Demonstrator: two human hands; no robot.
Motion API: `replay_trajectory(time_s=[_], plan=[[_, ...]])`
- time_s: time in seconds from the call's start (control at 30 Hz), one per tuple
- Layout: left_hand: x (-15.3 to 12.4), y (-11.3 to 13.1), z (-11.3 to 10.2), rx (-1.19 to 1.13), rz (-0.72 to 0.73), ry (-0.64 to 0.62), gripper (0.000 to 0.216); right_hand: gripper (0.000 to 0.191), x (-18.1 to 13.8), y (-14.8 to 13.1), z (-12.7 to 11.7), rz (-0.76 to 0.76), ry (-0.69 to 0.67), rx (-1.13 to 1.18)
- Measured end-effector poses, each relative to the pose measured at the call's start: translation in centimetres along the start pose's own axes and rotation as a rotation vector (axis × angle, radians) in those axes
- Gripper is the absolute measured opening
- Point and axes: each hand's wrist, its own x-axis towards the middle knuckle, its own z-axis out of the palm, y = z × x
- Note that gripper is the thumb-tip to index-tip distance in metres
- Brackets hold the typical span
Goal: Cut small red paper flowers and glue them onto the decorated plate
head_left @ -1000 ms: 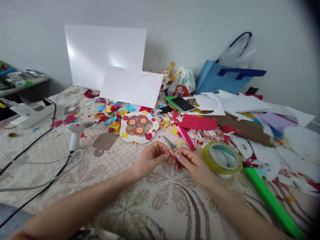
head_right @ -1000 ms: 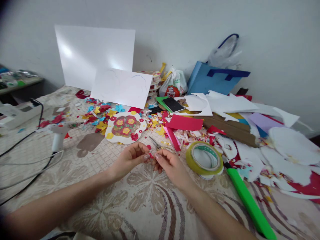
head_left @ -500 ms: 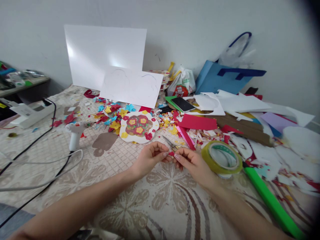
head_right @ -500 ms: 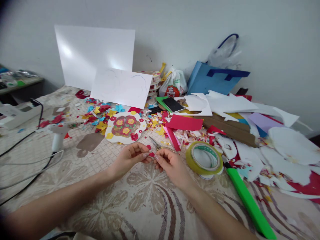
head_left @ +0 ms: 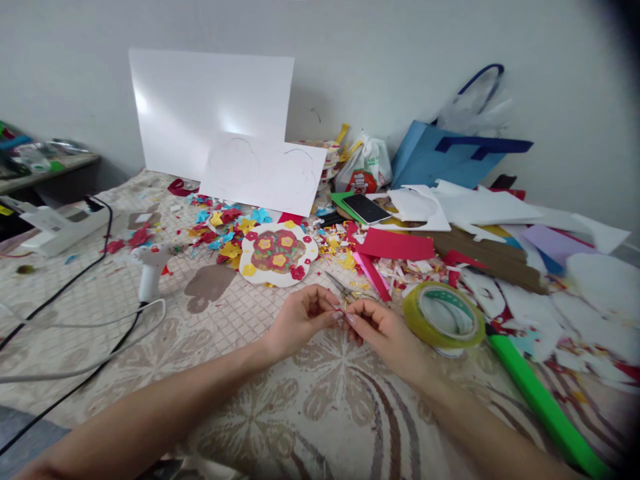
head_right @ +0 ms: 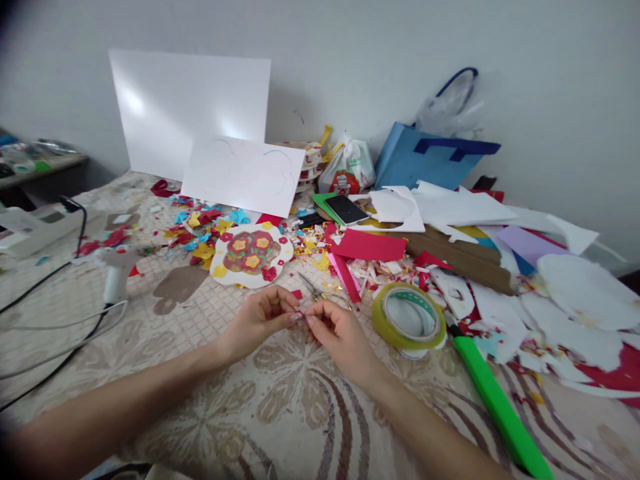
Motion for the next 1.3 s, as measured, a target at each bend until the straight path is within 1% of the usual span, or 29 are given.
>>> replay_trajectory(time_s=[0.13, 0.27, 0.37, 0.43, 0.5, 0.57, 0.63, 0.67, 0.73, 0.83, 0.9, 1.0, 1.07, 1.2, 1.3], plan=[[0.11, 0.10, -0.03, -0.028, -0.018, -0.001, 0.029, 0.013, 0.02, -0.06, -0.18, -0.021, 0.021, -0.052], [0.28, 0.35, -0.03, -0.052, -0.074, 0.044, 0.029, 0.010, 0.01, -0.04, -0.31, -0.087, 0.113, -0.199], [0.30, 0.50, -0.04, -0.109, -0.190, 0.039, 0.029, 0.009, -0.03, 0.00, -0.33, -0.242, 0.192, -0.414], [0.26, 0.47, -0.09, -0.174, -0.271, 0.014, 0.027, 0.011, -0.07, 0.04, -0.31, -0.360, 0.197, -0.526], [0.20, 0.37, -0.17, -0.231, -0.315, -0.001, 0.026, 0.014, -0.13, 0.05, -0.30, -0.438, 0.176, -0.580], [0.18, 0.23, -0.26, -0.258, -0.310, -0.006, 0.027, 0.016, -0.19, 0.01, -0.31, -0.467, 0.168, -0.590], [0.21, 0.12, -0.35, -0.239, -0.276, -0.004, 0.028, 0.015, -0.20, -0.07, -0.33, -0.435, 0.186, -0.558], [0.24, 0.08, -0.38, -0.214, -0.251, -0.001, 0.028, 0.014, -0.17, -0.11, -0.35, -0.390, 0.197, -0.513], [0.31, 0.02, -0.40, -0.153, -0.193, 0.011, 0.028, 0.012, -0.03, -0.13, -0.40, -0.253, 0.188, -0.368], [0.38, -0.05, -0.35, -0.082, -0.128, 0.012, 0.029, 0.021, 0.30, 0.08, -0.48, -0.063, 0.091, -0.134], [0.37, -0.06, -0.29, -0.053, -0.112, -0.002, 0.030, 0.022, 0.47, 0.32, -0.54, -0.006, 0.028, -0.033], [0.29, 0.01, -0.20, -0.026, -0.137, -0.021, 0.031, 0.018, 0.56, 0.60, -0.63, 0.012, -0.002, 0.053], [0.23, 0.12, -0.14, -0.039, -0.172, -0.027, 0.030, 0.017, 0.53, 0.62, -0.71, 0.012, 0.001, 0.064], [0.22, 0.31, -0.04, -0.034, -0.203, -0.025, 0.028, 0.016, 0.41, 0.23, -0.78, -0.008, -0.004, 0.010], [0.25, 0.28, -0.07, 0.037, -0.175, -0.032, 0.029, 0.015, 0.29, -0.11, -0.73, -0.037, -0.031, -0.040]])
